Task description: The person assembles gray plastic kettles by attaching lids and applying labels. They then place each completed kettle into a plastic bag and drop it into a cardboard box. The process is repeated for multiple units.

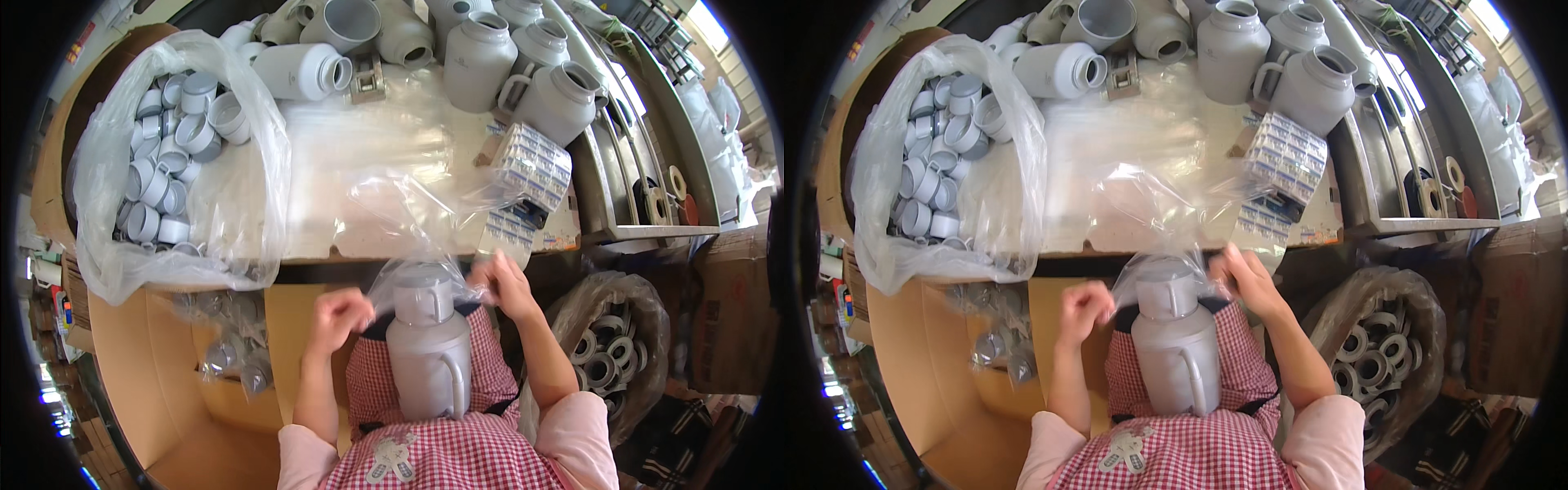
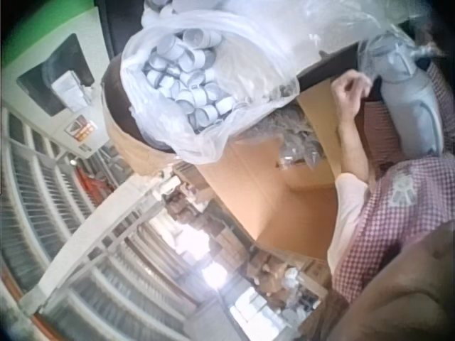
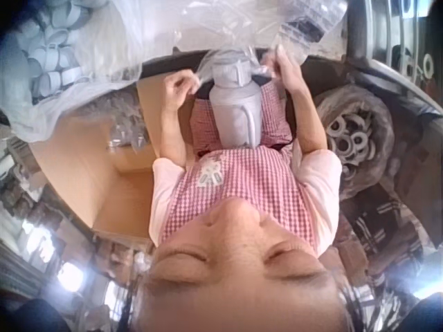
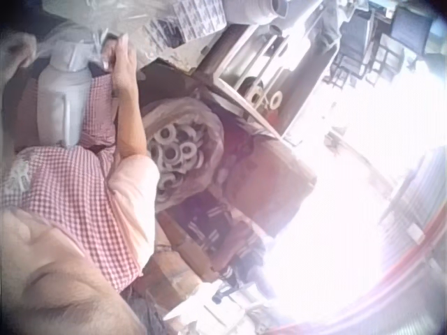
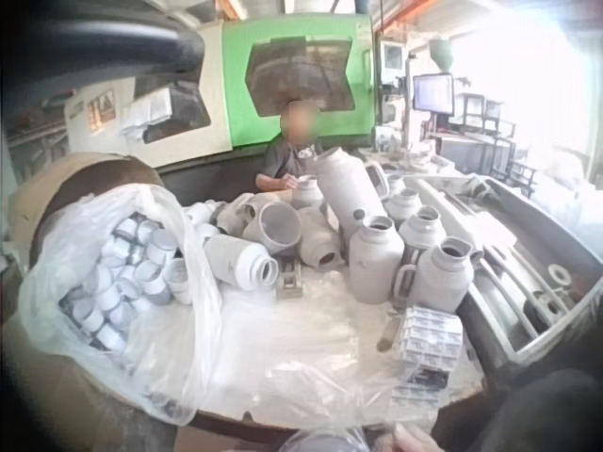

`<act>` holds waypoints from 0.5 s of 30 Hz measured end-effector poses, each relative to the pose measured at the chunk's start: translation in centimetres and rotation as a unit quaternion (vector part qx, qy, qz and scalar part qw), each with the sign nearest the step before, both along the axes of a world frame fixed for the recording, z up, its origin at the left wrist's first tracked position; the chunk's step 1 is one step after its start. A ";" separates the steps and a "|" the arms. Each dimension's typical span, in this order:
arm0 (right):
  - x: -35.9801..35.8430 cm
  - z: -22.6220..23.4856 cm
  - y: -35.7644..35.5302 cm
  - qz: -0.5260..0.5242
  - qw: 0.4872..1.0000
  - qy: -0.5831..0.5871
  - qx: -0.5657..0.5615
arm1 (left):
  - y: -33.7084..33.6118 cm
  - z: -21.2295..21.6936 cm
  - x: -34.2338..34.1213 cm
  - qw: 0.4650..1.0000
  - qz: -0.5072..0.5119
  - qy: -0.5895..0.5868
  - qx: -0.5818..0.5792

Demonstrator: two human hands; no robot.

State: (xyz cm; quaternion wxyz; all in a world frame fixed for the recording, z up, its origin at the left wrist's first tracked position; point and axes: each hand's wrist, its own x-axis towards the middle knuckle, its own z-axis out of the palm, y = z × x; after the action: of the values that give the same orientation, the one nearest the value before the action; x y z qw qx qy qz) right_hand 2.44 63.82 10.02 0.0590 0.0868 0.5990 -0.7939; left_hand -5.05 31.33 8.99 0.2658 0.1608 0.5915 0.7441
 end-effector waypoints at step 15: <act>22.5 0.4 -0.7 0.382 0.912 -0.146 0.043 | -1.9 7.1 8.7 0.869 -0.446 0.058 -0.204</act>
State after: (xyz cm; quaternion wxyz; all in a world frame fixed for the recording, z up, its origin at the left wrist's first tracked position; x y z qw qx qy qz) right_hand 24.96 63.08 10.40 0.4409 -0.0310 0.6045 -0.6628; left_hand 3.70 29.38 16.09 0.5618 0.3924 0.6098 0.3981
